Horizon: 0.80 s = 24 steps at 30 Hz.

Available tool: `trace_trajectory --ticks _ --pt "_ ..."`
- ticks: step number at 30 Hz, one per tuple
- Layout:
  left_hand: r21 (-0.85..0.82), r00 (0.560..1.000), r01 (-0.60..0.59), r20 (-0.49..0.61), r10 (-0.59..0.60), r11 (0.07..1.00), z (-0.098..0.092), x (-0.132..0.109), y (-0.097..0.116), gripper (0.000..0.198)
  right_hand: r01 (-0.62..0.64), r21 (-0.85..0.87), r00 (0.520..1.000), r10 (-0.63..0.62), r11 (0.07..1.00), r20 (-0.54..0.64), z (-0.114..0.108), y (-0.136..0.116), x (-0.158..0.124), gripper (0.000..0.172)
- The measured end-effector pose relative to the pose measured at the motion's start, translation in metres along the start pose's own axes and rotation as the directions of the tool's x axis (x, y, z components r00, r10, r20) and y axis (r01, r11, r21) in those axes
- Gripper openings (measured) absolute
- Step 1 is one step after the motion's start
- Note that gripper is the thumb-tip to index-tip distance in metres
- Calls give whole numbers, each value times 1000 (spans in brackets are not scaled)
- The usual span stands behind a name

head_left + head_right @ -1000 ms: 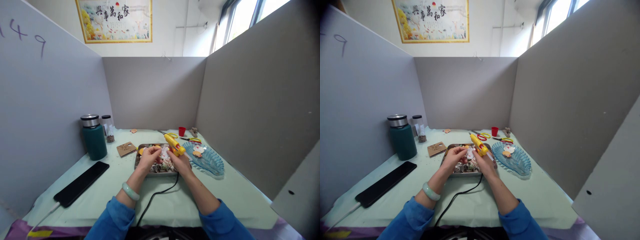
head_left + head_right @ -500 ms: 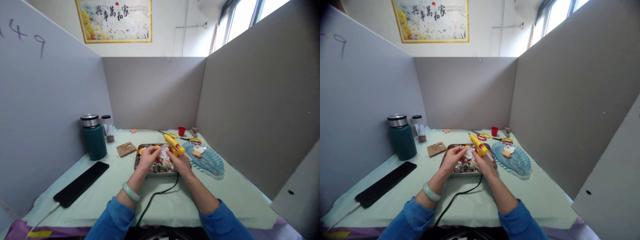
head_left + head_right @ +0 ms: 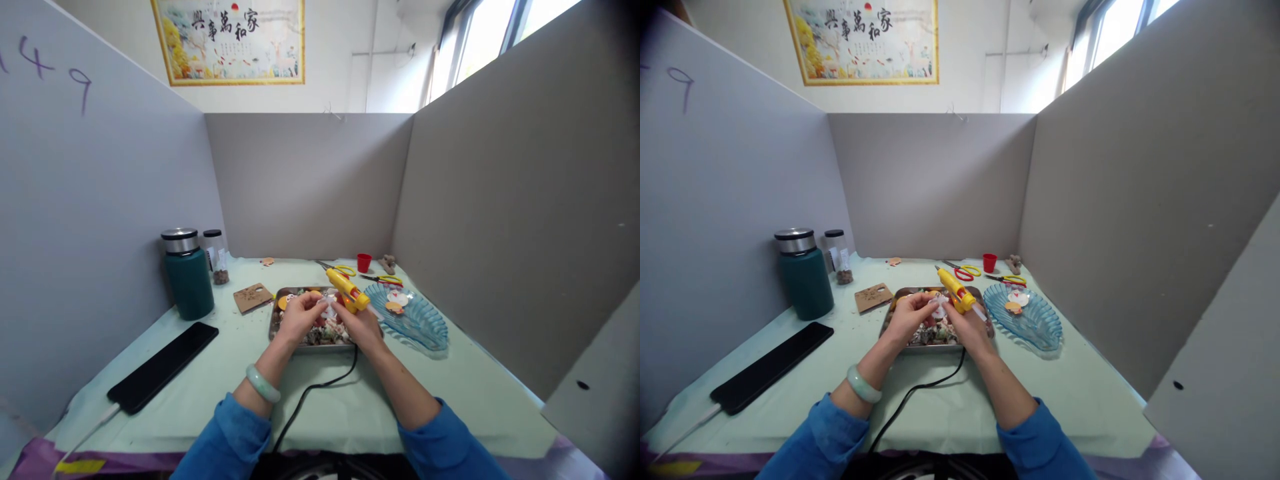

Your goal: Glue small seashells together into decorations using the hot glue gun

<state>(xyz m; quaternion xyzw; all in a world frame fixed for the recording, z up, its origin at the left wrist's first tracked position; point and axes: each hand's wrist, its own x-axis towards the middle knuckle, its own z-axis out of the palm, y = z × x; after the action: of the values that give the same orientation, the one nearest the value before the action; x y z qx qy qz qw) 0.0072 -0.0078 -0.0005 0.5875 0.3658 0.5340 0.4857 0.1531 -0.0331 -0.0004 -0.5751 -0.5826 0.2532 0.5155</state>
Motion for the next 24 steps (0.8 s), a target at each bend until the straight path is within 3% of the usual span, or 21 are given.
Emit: trace_trajectory --ticks 9,14,20,24 --pt "-37 999 47 -12 -48 998 -3 -1 1 37 15 -33 1000 -16 999 -14 1 3 0 30" --pt "-20 999 54 1 -54 998 -4 -1 0 38 24 23 1000 -24 999 -1 1 5 1 34" --pt "-28 995 94 -16 -95 995 -2 -3 5 46 -2 29 998 4 1000 -56 2 8 3 38" --pt "15 996 88 24 -88 996 -2 -3 4 40 -7 -15 996 6 1000 -86 2 10 5 37"
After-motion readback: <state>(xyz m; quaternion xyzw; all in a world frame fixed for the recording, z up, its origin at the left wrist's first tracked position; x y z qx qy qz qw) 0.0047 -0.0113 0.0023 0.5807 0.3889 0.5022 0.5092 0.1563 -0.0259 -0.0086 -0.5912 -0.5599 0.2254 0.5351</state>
